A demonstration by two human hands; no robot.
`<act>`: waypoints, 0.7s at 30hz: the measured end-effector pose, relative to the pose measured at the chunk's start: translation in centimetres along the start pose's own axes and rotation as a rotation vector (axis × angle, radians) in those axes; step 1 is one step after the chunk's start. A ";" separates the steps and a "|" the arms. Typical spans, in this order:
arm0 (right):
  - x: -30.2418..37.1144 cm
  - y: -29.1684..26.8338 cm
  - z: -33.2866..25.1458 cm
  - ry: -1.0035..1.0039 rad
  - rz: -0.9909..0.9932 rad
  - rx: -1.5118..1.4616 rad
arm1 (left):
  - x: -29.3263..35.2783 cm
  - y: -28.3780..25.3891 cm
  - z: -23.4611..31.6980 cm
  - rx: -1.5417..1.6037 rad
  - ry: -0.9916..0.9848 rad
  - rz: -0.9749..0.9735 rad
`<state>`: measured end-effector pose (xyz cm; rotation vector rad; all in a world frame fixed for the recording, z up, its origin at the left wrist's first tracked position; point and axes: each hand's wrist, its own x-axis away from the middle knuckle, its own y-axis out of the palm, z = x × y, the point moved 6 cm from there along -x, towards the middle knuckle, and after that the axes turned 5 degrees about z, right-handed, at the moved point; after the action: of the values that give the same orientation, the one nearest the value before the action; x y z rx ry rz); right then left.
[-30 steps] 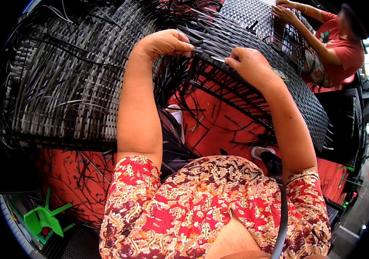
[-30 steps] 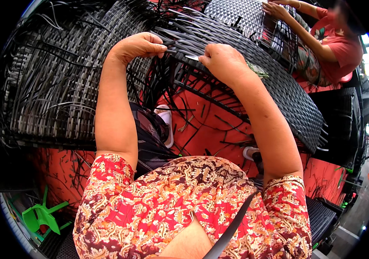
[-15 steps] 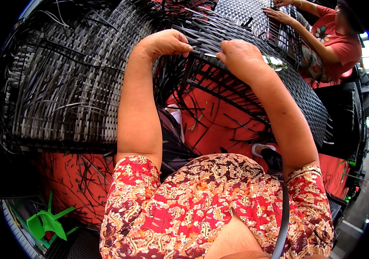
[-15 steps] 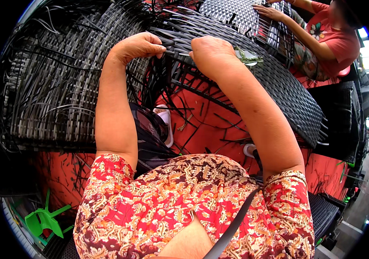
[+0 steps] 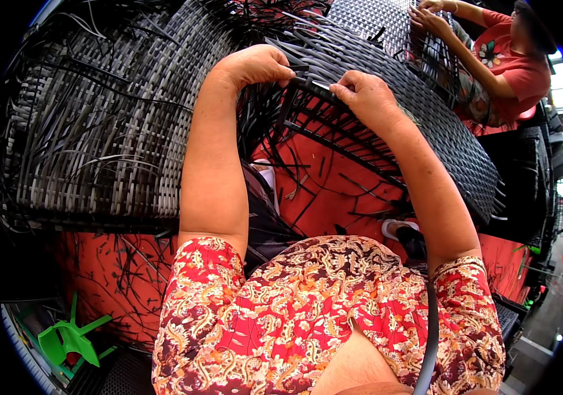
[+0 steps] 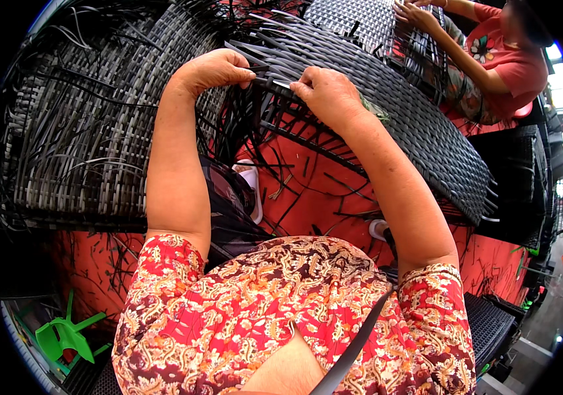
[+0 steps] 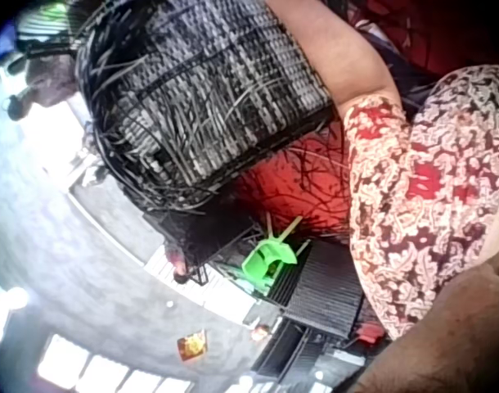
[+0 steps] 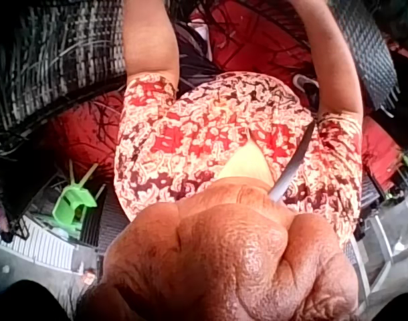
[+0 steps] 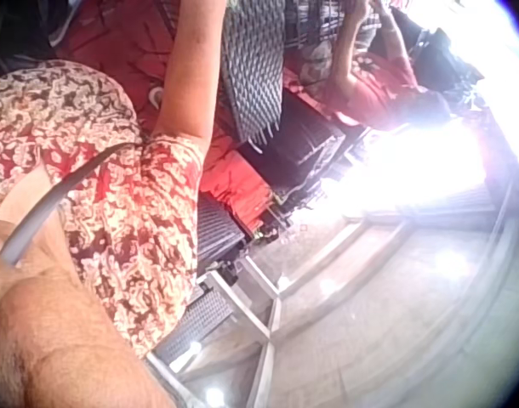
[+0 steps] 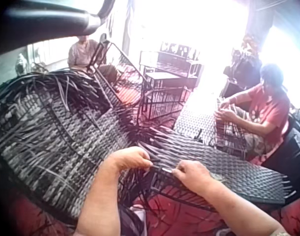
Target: The person weaves black synthetic strips into a furniture component by hand, using a small tool to tuck the ends and align the weave.
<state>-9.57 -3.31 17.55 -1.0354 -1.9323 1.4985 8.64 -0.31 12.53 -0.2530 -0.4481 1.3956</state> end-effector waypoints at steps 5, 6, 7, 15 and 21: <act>0.0 0.1 -0.1 0.012 -0.002 -0.023 | -0.3 0.2 0.3 -0.067 0.035 -0.007; 0.0 0.1 -0.1 0.013 -0.005 -0.023 | -0.3 0.2 0.5 -0.103 0.038 -0.008; 0.0 0.1 -0.1 0.014 -0.007 -0.023 | -0.3 0.1 0.6 -0.138 0.041 -0.010; 0.0 0.0 -0.4 -0.002 0.011 -0.009 | -0.3 0.1 0.4 -0.346 -0.069 0.009; -0.1 0.2 -0.4 0.016 -0.013 -0.010 | -0.1 0.4 0.8 -0.372 -0.083 -0.012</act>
<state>-9.16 -3.12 17.42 -1.0339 -1.9339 1.4706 7.85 -0.43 13.07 -0.4947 -0.7779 1.3078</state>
